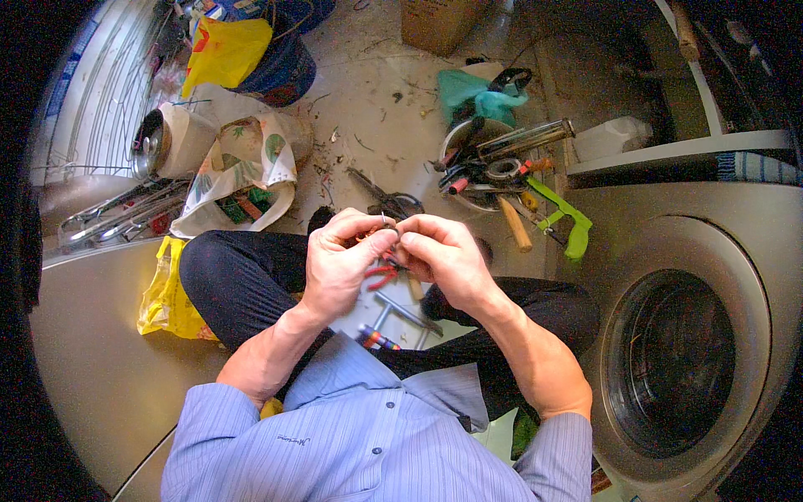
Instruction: The person manipulates a small metal mechanical component by hand, removing internal pieces and using pliers to pull apart components.
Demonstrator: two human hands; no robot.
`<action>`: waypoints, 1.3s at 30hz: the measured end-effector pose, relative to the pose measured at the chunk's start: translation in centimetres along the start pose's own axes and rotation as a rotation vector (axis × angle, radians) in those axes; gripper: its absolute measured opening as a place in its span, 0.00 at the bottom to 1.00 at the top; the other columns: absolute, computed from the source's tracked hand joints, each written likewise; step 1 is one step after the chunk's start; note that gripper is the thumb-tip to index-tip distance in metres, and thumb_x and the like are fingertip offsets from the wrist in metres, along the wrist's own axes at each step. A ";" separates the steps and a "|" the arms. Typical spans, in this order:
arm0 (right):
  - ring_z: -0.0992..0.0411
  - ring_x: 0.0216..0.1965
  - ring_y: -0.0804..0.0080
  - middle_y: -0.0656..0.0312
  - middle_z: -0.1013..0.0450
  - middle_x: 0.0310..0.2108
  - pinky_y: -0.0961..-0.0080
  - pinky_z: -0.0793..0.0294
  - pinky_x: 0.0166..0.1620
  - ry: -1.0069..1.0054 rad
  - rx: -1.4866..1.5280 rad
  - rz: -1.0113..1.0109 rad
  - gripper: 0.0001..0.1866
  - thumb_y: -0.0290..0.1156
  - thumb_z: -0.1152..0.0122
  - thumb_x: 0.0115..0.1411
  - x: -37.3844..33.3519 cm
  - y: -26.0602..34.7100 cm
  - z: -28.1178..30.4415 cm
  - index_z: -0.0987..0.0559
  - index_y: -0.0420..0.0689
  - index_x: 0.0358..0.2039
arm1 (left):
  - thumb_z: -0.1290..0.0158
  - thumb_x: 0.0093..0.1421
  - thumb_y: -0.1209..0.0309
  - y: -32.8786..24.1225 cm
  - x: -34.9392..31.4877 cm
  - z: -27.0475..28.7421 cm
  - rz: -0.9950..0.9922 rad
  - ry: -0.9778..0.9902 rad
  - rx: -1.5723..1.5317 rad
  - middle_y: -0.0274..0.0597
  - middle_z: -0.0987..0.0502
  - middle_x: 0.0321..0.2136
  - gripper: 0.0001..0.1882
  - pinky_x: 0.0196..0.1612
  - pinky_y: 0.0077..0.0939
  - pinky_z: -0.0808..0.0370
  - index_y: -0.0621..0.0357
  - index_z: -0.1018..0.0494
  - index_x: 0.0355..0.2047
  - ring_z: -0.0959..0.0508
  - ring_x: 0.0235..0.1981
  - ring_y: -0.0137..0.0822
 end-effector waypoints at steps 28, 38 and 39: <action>0.44 0.16 0.88 0.66 0.29 0.25 0.88 0.49 0.18 -0.055 0.033 -0.070 0.09 0.34 0.43 0.65 0.5 -1.5 0.9 0.24 0.41 0.35 | 0.41 0.57 0.78 0.6 -0.2 0.0 -0.201 -0.079 0.189 0.39 0.23 0.31 0.08 0.32 0.19 0.22 0.66 0.21 0.37 0.21 0.30 0.26; 0.40 0.17 0.89 0.68 0.29 0.22 0.89 0.45 0.20 -0.152 -0.152 0.038 0.08 0.33 0.41 0.64 0.8 -0.6 1.9 0.22 0.41 0.34 | 0.43 0.61 0.75 4.0 -0.5 -0.7 0.104 -0.023 -0.148 0.34 0.23 0.26 0.08 0.25 0.14 0.29 0.64 0.22 0.40 0.27 0.23 0.20; 0.40 0.17 0.89 0.69 0.29 0.22 0.90 0.44 0.20 -0.163 -0.171 0.052 0.08 0.33 0.40 0.64 0.8 -0.6 1.9 0.22 0.41 0.34 | 0.43 0.61 0.75 4.2 -0.6 -0.7 0.151 -0.013 -0.172 0.34 0.23 0.25 0.08 0.24 0.14 0.29 0.64 0.22 0.41 0.27 0.21 0.20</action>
Point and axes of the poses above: each hand's wrist, its own x-axis towards the middle knuckle, its own z-axis out of the back of the hand, y = z × x, the point moved 9 cm from there along x, towards the middle knuckle
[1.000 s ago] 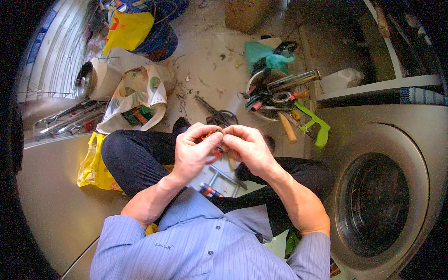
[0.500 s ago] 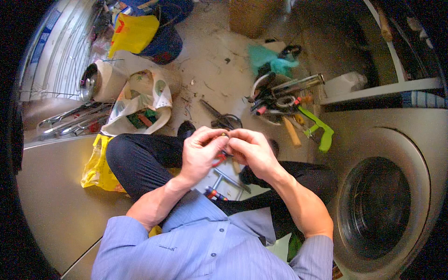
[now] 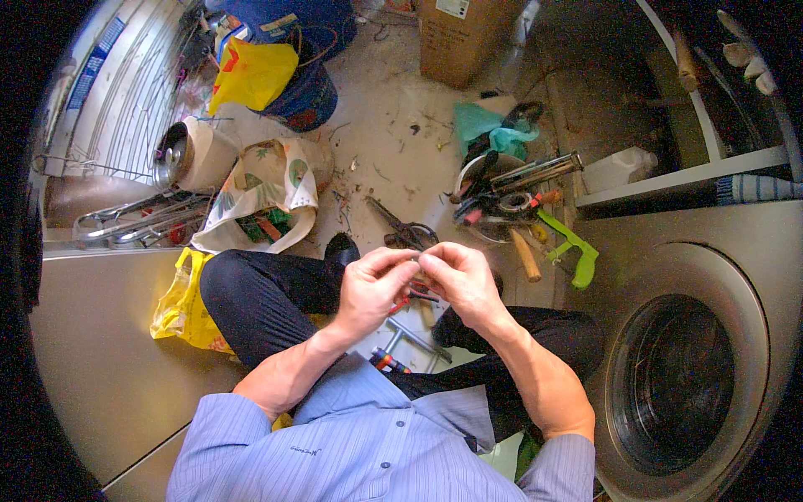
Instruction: The person manipulates a small metal mechanical component by hand, removing internal pieces and using pliers to pull apart components.
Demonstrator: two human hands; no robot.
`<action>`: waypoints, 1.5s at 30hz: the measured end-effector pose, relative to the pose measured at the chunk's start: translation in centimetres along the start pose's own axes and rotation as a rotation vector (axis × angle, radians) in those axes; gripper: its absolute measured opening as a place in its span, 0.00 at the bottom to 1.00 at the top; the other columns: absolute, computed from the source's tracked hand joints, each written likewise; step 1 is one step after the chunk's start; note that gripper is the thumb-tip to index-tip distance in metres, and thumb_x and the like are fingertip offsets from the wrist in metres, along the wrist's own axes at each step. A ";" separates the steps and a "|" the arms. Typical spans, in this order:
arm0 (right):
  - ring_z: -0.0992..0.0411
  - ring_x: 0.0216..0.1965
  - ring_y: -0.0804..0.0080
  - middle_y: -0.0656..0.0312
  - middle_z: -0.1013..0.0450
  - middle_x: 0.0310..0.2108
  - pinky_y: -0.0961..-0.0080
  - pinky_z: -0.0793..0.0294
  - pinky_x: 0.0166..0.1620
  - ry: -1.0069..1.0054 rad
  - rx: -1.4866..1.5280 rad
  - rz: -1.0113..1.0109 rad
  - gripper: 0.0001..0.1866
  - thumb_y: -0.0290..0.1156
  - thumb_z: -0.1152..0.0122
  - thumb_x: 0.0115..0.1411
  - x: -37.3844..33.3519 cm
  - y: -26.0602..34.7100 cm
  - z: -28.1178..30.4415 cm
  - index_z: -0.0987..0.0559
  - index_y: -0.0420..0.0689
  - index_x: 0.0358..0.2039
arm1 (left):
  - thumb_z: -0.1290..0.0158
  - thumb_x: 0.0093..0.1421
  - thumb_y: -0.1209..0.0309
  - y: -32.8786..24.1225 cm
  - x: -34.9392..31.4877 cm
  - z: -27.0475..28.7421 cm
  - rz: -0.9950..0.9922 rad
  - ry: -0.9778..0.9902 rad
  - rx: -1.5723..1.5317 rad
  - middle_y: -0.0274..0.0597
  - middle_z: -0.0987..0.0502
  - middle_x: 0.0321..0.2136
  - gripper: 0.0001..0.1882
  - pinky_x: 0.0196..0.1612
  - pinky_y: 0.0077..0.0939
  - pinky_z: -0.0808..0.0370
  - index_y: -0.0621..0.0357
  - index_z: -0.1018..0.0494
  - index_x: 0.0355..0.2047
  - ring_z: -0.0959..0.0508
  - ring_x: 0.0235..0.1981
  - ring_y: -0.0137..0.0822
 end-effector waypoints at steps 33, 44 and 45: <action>0.27 0.28 0.78 0.61 0.24 0.27 0.77 0.26 0.33 -0.033 -0.387 0.344 0.08 0.26 0.41 0.60 -0.5 3.1 0.1 0.23 0.35 0.37 | 0.48 0.66 0.71 2.9 0.5 -0.9 0.289 0.183 -0.581 0.42 0.20 0.28 0.11 0.29 0.18 0.23 0.64 0.24 0.44 0.21 0.25 0.28; 0.25 0.28 0.74 0.56 0.24 0.28 0.76 0.25 0.32 -0.055 -0.496 0.446 0.09 0.28 0.38 0.59 -1.2 4.4 -0.7 0.23 0.36 0.38 | 0.48 0.65 0.72 2.0 0.5 -0.7 0.228 0.162 -0.636 0.43 0.20 0.29 0.10 0.31 0.21 0.20 0.64 0.24 0.44 0.20 0.27 0.30; 0.25 0.28 0.75 0.56 0.24 0.28 0.77 0.25 0.32 -0.044 -0.428 0.430 0.09 0.28 0.38 0.60 -1.0 4.2 -0.7 0.23 0.36 0.38 | 0.48 0.65 0.72 1.7 0.5 -0.7 0.228 0.170 -0.644 0.43 0.20 0.29 0.10 0.31 0.21 0.20 0.64 0.24 0.44 0.20 0.27 0.30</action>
Point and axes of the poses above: each hand's wrist, its own x-axis towards the middle knuckle, its own z-axis out of the back of the hand, y = z × x, the point moved 9 cm from there along x, towards the middle knuckle
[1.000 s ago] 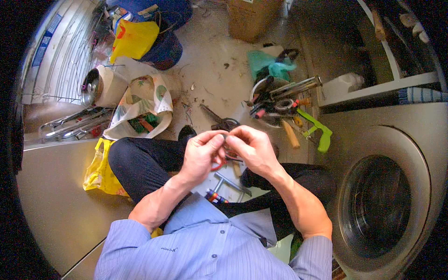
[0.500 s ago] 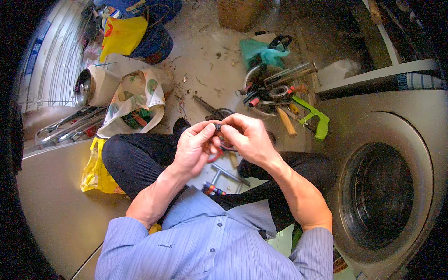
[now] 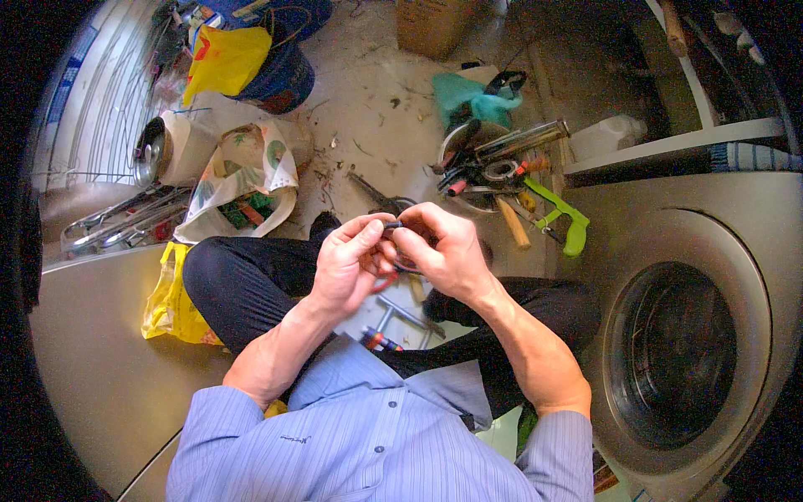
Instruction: The person manipulates a small metal mechanical component by hand, removing internal pieces and using pliers to pull apart components.
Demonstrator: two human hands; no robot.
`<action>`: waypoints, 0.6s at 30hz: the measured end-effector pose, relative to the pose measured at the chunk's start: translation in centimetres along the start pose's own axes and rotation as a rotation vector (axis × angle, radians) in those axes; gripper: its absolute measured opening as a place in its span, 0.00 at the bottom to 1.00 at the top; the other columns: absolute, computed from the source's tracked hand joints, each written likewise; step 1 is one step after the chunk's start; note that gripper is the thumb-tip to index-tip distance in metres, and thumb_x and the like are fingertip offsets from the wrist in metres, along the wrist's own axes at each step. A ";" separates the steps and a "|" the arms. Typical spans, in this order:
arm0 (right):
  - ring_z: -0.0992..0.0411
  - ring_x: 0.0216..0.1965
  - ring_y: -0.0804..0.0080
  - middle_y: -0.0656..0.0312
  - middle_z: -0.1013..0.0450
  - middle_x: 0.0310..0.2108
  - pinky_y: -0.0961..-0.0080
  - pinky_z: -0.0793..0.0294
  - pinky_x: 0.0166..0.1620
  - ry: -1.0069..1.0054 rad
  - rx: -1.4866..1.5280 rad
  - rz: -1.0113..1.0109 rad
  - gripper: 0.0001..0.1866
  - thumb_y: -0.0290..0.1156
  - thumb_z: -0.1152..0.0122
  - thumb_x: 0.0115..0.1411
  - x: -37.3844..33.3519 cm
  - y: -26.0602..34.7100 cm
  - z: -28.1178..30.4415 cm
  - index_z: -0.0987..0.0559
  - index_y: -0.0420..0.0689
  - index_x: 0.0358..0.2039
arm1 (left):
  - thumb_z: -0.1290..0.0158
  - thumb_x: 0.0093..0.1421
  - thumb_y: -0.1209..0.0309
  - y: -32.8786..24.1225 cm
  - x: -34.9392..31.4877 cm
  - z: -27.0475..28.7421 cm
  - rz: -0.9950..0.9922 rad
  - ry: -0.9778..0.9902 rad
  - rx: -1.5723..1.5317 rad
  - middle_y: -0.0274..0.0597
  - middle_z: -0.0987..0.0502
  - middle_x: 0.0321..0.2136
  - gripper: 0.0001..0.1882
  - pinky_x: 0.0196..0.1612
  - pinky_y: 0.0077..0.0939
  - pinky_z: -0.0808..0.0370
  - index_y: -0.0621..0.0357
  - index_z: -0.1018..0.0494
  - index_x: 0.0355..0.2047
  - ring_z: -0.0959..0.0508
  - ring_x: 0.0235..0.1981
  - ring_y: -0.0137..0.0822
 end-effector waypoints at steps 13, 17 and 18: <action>0.24 0.27 0.66 0.53 0.24 0.28 0.74 0.24 0.32 -0.017 -0.332 0.142 0.09 0.29 0.39 0.60 0.3 1.6 -0.1 0.23 0.36 0.37 | 0.49 0.67 0.70 -1.2 -0.8 -0.1 -0.078 -0.137 0.413 0.37 0.22 0.25 0.10 0.23 0.16 0.27 0.65 0.24 0.41 0.24 0.22 0.24; 0.24 0.26 0.66 0.53 0.24 0.28 0.74 0.24 0.32 -0.055 -0.253 0.122 0.10 0.28 0.37 0.58 0.0 1.6 -0.2 0.23 0.36 0.38 | 0.49 0.67 0.68 -1.2 -1.1 -0.2 -0.080 -0.155 0.509 0.32 0.24 0.24 0.10 0.21 0.14 0.31 0.63 0.25 0.39 0.27 0.20 0.19; 0.24 0.26 0.67 0.52 0.24 0.27 0.73 0.24 0.31 -0.064 -0.258 0.150 0.10 0.29 0.36 0.58 0.0 1.6 -0.1 0.23 0.37 0.37 | 0.50 0.67 0.68 -1.3 -1.0 -0.3 -0.111 -0.154 0.529 0.31 0.26 0.23 0.09 0.22 0.13 0.33 0.62 0.26 0.38 0.30 0.20 0.17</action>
Point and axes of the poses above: each hand's wrist, its own x-axis towards the middle knuckle, its own z-axis out of the back of the hand, y = z × x, the point moved 9 cm from there along x, towards the middle knuckle
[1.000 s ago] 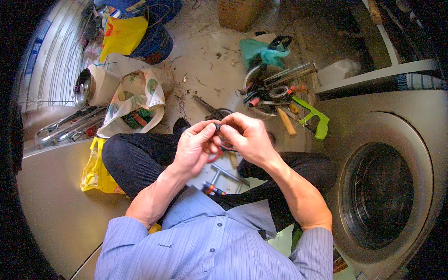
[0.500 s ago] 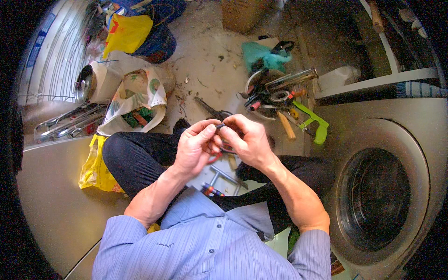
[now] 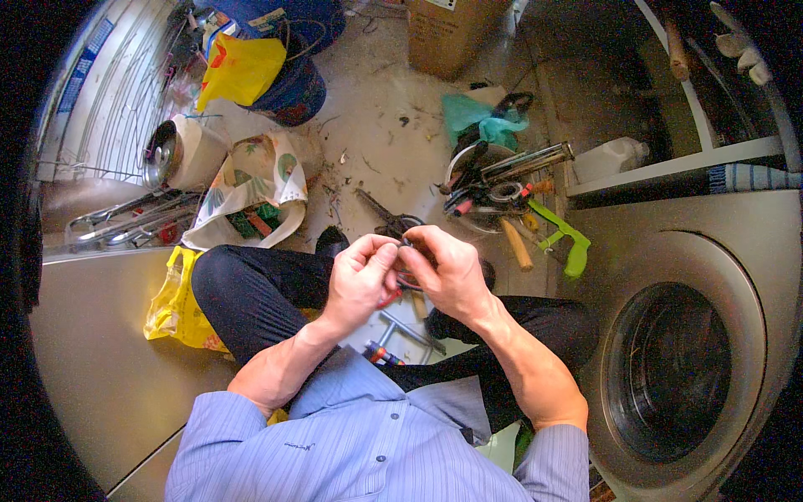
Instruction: The person manipulates a small metal mechanical component by hand, removing internal pieces and using pliers to pull apart components.
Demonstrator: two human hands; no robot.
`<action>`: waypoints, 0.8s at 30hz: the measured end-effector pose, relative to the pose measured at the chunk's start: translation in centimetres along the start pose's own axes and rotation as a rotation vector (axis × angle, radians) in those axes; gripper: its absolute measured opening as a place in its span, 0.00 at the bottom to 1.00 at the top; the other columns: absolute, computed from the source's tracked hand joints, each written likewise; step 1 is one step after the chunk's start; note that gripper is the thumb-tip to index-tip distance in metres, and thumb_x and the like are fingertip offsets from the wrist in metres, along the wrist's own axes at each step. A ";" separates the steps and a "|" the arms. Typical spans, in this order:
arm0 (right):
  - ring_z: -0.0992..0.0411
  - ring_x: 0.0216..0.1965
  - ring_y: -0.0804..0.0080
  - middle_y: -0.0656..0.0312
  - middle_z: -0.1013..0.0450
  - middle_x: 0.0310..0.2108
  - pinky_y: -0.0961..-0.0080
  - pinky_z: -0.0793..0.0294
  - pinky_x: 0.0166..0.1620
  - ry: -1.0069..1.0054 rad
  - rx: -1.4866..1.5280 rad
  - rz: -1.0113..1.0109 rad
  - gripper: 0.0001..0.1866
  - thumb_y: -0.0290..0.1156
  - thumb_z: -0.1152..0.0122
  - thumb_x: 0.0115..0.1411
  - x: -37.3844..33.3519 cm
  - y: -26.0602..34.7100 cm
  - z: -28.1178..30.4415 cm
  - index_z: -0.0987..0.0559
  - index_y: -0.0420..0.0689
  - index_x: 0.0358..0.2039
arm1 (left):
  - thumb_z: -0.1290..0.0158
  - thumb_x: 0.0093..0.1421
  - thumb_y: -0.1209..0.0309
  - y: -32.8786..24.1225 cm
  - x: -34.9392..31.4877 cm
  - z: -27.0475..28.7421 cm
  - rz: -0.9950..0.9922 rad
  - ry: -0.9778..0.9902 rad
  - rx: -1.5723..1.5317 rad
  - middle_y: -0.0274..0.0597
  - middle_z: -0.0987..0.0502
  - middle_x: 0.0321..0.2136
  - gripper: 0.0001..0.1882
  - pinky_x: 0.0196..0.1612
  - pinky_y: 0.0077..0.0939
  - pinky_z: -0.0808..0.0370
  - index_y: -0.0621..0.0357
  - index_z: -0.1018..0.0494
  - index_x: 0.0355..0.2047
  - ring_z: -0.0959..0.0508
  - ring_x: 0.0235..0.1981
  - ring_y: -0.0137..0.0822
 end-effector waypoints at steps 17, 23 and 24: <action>0.32 0.27 0.85 0.68 0.28 0.27 0.86 0.33 0.30 0.085 0.647 -0.435 0.07 0.27 0.39 0.60 -0.3 -3.3 0.0 0.24 0.39 0.36 | 0.53 0.69 0.67 0.6 0.1 -0.2 0.078 0.023 -0.187 0.30 0.28 0.25 0.08 0.18 0.12 0.38 0.57 0.28 0.38 0.33 0.18 0.17; 0.39 0.20 0.87 0.68 0.31 0.24 0.86 0.42 0.21 0.205 1.094 -0.505 0.08 0.28 0.40 0.60 -0.6 -3.0 -2.5 0.26 0.39 0.38 | 0.52 0.68 0.67 0.8 0.0 0.0 0.103 0.031 -0.235 0.30 0.27 0.25 0.08 0.17 0.13 0.38 0.58 0.28 0.38 0.32 0.18 0.17; 0.40 0.19 0.87 0.69 0.31 0.24 0.86 0.43 0.21 0.226 1.167 -0.514 0.08 0.29 0.40 0.61 -0.5 -2.7 -2.8 0.26 0.40 0.38 | 0.51 0.68 0.67 0.8 0.0 0.0 0.101 0.028 -0.224 0.30 0.27 0.26 0.08 0.18 0.13 0.37 0.58 0.28 0.39 0.32 0.18 0.17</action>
Point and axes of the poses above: each hand's wrist, its own x-axis towards the middle knuckle, its own z-axis out of the back of the hand, y = z × x, the point moved 9 cm from there along x, towards the middle knuckle
